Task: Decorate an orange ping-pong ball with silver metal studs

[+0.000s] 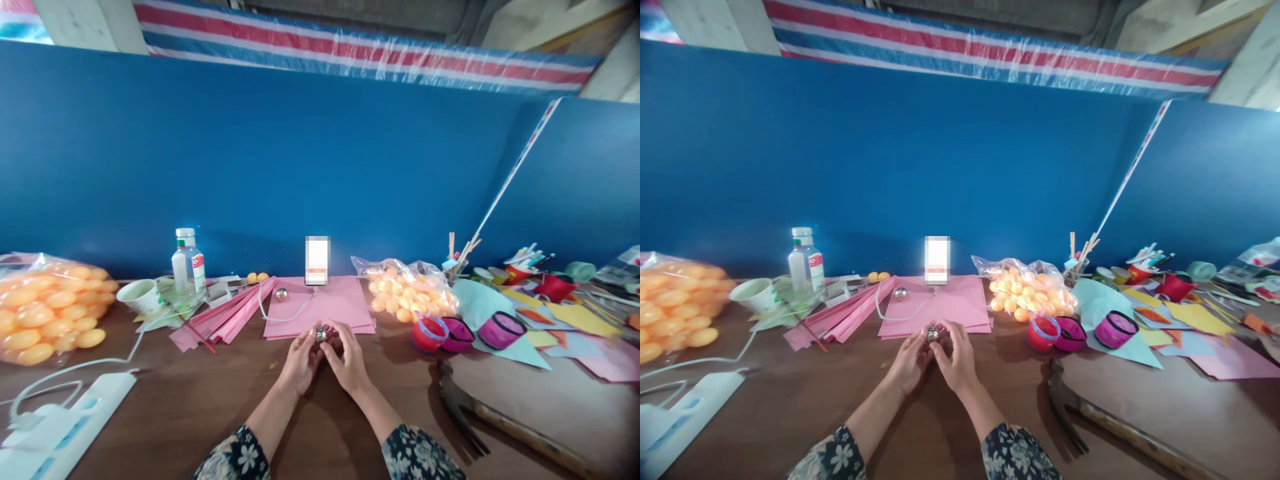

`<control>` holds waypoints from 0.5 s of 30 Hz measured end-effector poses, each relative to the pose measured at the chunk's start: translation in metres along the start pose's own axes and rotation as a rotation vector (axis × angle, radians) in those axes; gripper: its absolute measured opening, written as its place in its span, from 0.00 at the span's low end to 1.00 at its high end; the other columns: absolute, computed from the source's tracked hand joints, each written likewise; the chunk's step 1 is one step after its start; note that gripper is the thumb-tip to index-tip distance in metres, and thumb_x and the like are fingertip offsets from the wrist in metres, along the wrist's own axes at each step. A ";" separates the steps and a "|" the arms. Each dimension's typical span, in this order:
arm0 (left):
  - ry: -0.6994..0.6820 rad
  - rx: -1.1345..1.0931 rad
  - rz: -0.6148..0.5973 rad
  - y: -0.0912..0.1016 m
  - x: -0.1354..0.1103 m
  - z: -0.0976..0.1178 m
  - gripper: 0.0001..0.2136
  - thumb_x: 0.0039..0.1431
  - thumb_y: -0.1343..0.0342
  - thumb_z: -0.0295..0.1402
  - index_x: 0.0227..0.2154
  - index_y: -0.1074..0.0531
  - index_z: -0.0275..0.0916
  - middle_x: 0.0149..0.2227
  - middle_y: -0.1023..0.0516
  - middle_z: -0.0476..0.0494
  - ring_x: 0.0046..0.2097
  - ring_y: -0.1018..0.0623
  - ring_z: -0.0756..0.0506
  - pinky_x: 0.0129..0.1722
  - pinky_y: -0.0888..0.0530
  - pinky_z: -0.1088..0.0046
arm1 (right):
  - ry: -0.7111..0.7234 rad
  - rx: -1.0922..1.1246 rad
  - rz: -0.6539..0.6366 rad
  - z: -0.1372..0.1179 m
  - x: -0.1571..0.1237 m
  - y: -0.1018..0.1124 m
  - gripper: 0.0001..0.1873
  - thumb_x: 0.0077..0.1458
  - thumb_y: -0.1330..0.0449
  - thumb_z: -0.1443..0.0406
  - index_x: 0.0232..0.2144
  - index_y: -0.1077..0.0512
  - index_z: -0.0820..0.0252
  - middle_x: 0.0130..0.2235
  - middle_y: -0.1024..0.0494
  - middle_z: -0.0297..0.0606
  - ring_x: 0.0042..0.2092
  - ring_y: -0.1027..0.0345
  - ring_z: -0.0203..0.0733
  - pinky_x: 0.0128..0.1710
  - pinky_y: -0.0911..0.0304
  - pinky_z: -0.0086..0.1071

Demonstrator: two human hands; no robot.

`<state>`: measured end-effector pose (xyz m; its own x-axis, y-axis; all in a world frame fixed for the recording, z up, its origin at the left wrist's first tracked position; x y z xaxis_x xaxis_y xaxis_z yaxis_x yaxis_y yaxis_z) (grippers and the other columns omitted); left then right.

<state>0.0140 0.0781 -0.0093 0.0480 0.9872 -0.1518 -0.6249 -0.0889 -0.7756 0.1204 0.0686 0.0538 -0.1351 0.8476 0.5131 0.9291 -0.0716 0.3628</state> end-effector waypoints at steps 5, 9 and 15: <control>-0.010 0.038 -0.007 -0.001 0.002 -0.002 0.15 0.50 0.45 0.33 0.42 0.30 0.35 0.35 0.23 0.40 0.38 0.24 0.46 0.42 0.29 0.69 | -0.009 0.009 -0.017 0.003 0.001 -0.002 0.13 0.51 0.46 0.66 0.41 0.33 0.57 0.42 0.32 0.42 0.43 0.36 0.42 0.42 0.37 0.35; -0.002 0.019 -0.058 -0.005 0.003 -0.004 0.17 0.51 0.47 0.38 0.42 0.30 0.35 0.41 0.25 0.37 0.43 0.26 0.43 0.45 0.32 0.63 | -0.072 0.087 0.037 0.014 0.004 0.004 0.10 0.52 0.47 0.64 0.39 0.33 0.58 0.39 0.30 0.41 0.41 0.35 0.41 0.40 0.37 0.33; -0.022 0.074 -0.029 -0.003 0.002 -0.002 0.15 0.46 0.42 0.31 0.40 0.28 0.37 0.41 0.24 0.40 0.43 0.26 0.45 0.48 0.33 0.65 | -0.128 0.144 0.033 0.018 0.004 0.007 0.11 0.54 0.49 0.62 0.38 0.32 0.59 0.38 0.28 0.40 0.41 0.34 0.40 0.40 0.38 0.31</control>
Point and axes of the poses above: each hand's wrist, its own x-axis towards the middle knuckle, its own y-axis out of the back of the hand, z = x × y, the point moved 8 cm from there along x, towards the middle knuckle
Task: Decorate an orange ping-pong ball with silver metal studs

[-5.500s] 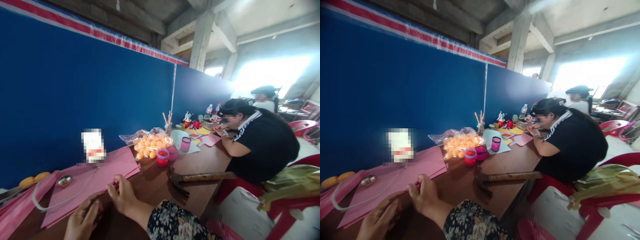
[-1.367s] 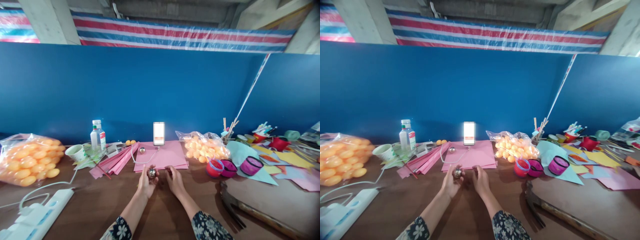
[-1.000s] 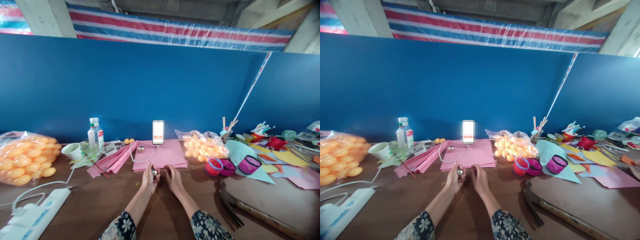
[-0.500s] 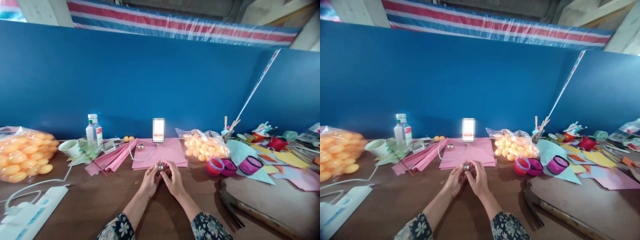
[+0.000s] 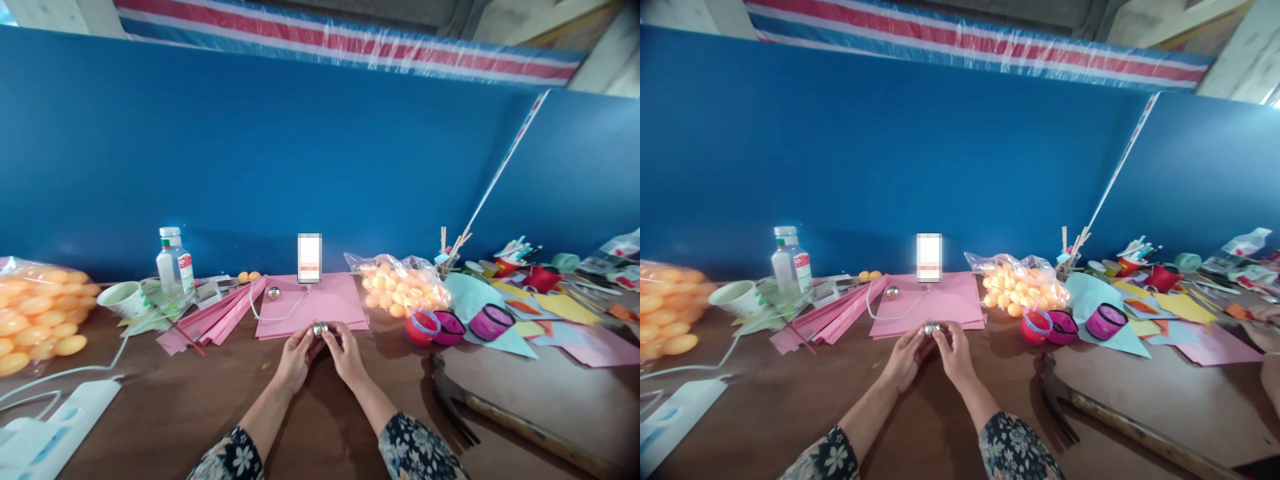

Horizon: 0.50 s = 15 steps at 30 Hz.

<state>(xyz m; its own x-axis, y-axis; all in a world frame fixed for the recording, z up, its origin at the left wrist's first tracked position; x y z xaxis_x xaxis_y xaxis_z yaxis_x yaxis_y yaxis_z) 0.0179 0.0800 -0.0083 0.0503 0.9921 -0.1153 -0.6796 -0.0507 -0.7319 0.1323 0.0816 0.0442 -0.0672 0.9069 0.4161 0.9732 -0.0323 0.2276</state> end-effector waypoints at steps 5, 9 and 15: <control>-0.018 0.035 0.032 0.000 -0.002 0.003 0.14 0.45 0.41 0.30 0.37 0.27 0.34 0.38 0.23 0.40 0.39 0.25 0.47 0.44 0.31 0.66 | -0.014 0.020 -0.025 0.000 -0.001 -0.001 0.12 0.54 0.48 0.61 0.38 0.31 0.60 0.38 0.27 0.40 0.40 0.33 0.40 0.40 0.38 0.31; -0.038 0.050 0.044 -0.001 -0.002 0.004 0.14 0.44 0.41 0.32 0.36 0.27 0.35 0.37 0.23 0.41 0.38 0.25 0.47 0.42 0.30 0.67 | -0.028 0.046 -0.026 0.001 0.000 -0.002 0.13 0.54 0.50 0.60 0.38 0.31 0.61 0.37 0.26 0.42 0.39 0.33 0.40 0.39 0.37 0.31; -0.020 0.033 0.008 -0.004 -0.004 0.003 0.12 0.49 0.44 0.34 0.36 0.27 0.33 0.37 0.23 0.39 0.36 0.24 0.48 0.41 0.29 0.70 | -0.068 0.042 -0.007 0.007 0.001 -0.001 0.15 0.55 0.52 0.59 0.34 0.29 0.62 0.33 0.25 0.40 0.35 0.32 0.40 0.37 0.37 0.31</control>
Point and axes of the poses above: each hand's wrist, its own x-axis towards the middle knuckle, its own y-axis out of the back of the hand, z = x × y, the point moved 8 cm from there along x, towards the middle knuckle
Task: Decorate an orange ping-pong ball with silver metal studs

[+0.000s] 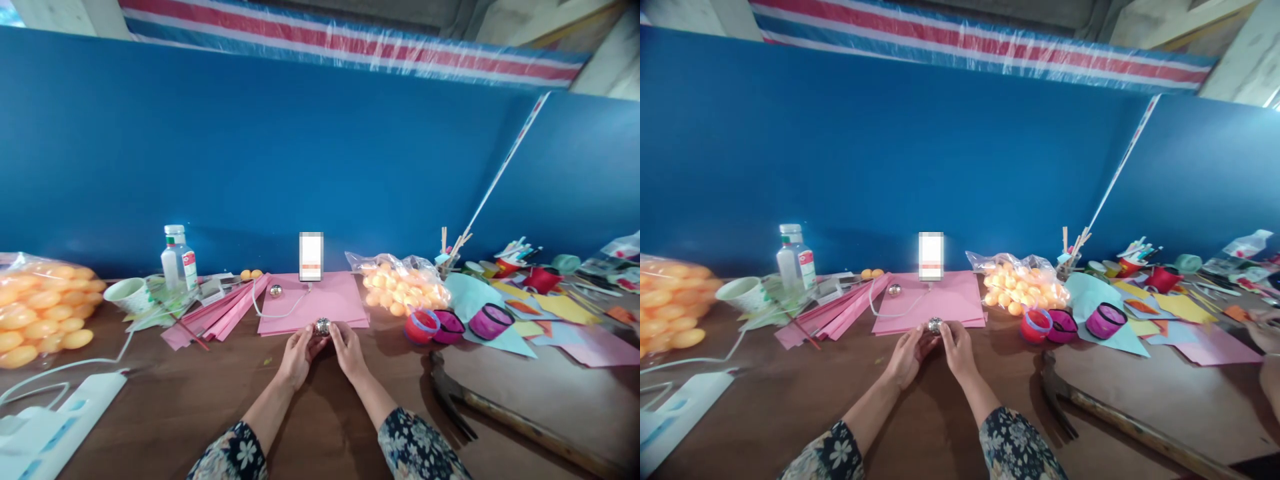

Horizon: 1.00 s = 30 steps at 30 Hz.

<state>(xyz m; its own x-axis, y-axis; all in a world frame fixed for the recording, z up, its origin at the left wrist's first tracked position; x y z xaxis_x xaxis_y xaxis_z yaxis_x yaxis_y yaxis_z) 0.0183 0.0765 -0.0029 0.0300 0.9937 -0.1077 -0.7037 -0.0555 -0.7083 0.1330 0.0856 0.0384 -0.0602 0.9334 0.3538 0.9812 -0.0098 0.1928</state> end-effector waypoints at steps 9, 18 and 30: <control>-0.043 0.049 0.012 0.000 -0.001 0.003 0.13 0.45 0.42 0.32 0.36 0.29 0.33 0.35 0.23 0.40 0.33 0.24 0.49 0.38 0.29 0.72 | -0.002 0.067 0.048 0.001 -0.002 0.001 0.15 0.55 0.51 0.60 0.40 0.32 0.62 0.38 0.26 0.41 0.39 0.32 0.40 0.40 0.36 0.32; -0.014 0.036 0.043 0.003 0.001 0.000 0.11 0.45 0.42 0.34 0.31 0.28 0.33 0.31 0.23 0.42 0.32 0.25 0.50 0.36 0.28 0.74 | -0.016 0.084 0.004 0.000 0.000 -0.002 0.15 0.55 0.53 0.60 0.39 0.31 0.61 0.38 0.25 0.41 0.40 0.32 0.41 0.41 0.36 0.33; -0.017 0.127 0.040 0.002 0.000 0.000 0.14 0.45 0.42 0.35 0.34 0.28 0.33 0.29 0.24 0.43 0.28 0.26 0.52 0.30 0.29 0.77 | -0.004 0.103 0.011 0.002 -0.001 -0.002 0.15 0.56 0.53 0.61 0.41 0.33 0.60 0.39 0.26 0.40 0.41 0.33 0.40 0.42 0.37 0.32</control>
Point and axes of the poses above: each hand's wrist, its own x-axis towards the middle knuckle, its own y-axis out of the back of the hand, z = x × y, the point moved 8 cm from there along x, towards the middle knuckle
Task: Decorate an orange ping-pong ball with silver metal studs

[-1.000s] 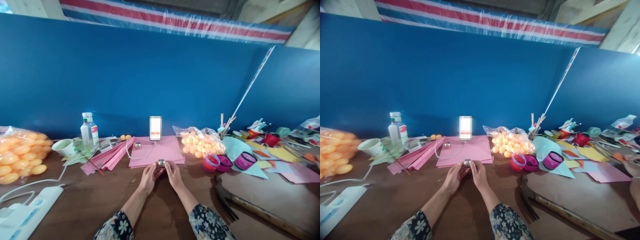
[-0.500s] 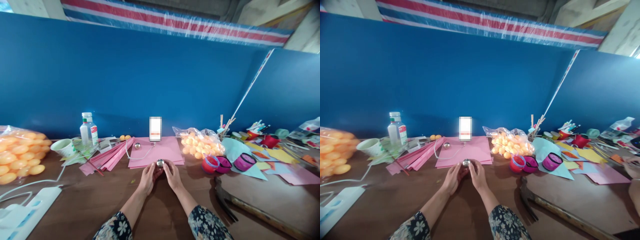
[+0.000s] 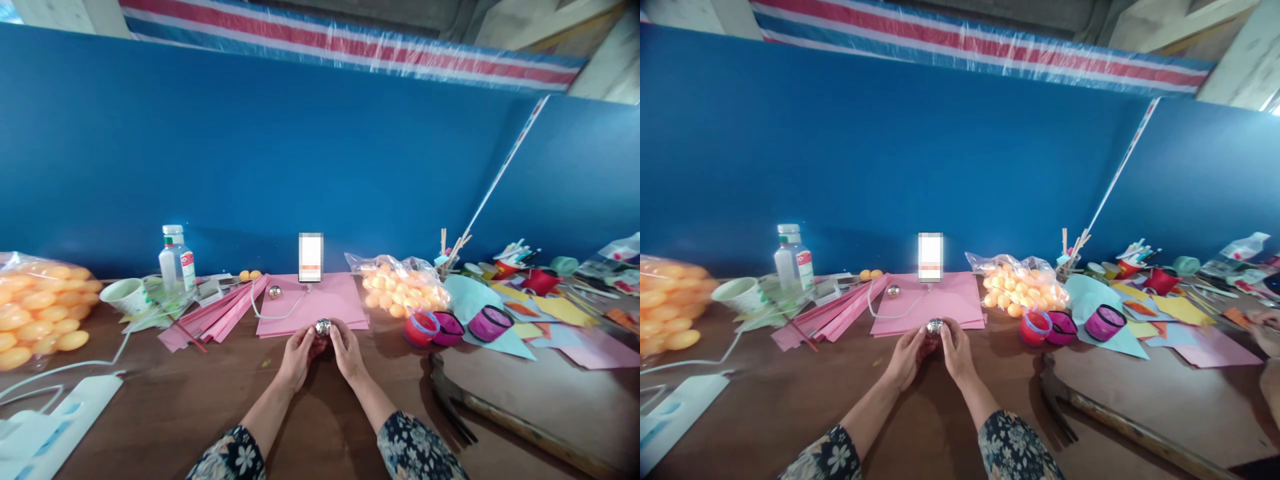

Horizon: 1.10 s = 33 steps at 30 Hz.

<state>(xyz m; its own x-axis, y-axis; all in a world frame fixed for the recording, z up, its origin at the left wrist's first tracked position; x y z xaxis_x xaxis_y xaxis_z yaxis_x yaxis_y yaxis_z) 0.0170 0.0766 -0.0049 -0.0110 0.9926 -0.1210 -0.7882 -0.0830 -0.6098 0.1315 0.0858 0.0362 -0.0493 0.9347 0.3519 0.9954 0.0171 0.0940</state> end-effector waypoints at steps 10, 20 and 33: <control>-0.043 0.119 0.004 -0.003 -0.004 0.005 0.13 0.41 0.39 0.34 0.31 0.31 0.34 0.25 0.26 0.47 0.24 0.27 0.53 0.25 0.31 0.79 | 0.009 -0.033 -0.035 -0.004 -0.001 -0.002 0.17 0.57 0.56 0.58 0.38 0.31 0.61 0.34 0.26 0.38 0.35 0.33 0.38 0.37 0.37 0.30; -0.028 0.185 -0.017 -0.004 -0.004 0.003 0.11 0.42 0.40 0.34 0.28 0.33 0.34 0.23 0.27 0.48 0.24 0.27 0.53 0.24 0.31 0.79 | 0.013 -0.143 -0.022 0.002 -0.001 0.001 0.19 0.58 0.60 0.58 0.29 0.33 0.61 0.27 0.30 0.36 0.30 0.38 0.36 0.32 0.40 0.28; -0.039 0.418 -0.106 -0.011 -0.007 0.003 0.23 0.44 0.41 0.37 0.45 0.33 0.34 0.21 0.31 0.52 0.21 0.34 0.55 0.19 0.37 0.80 | -0.079 -0.169 0.001 0.001 -0.004 0.002 0.27 0.57 0.61 0.52 0.21 0.33 0.61 0.22 0.28 0.37 0.24 0.36 0.37 0.27 0.41 0.27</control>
<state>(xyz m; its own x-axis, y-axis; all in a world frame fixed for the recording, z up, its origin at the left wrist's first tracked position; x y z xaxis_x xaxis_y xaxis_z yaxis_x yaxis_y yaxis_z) 0.0242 0.0710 0.0054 0.0671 0.9969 -0.0402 -0.9676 0.0551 -0.2465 0.1339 0.0827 0.0345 -0.0354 0.9599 0.2782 0.9671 -0.0373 0.2517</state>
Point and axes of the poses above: each hand's wrist, its own x-axis towards the middle knuckle, its own y-axis out of the back of the hand, z = x × y, the point moved 8 cm from there along x, towards the middle knuckle
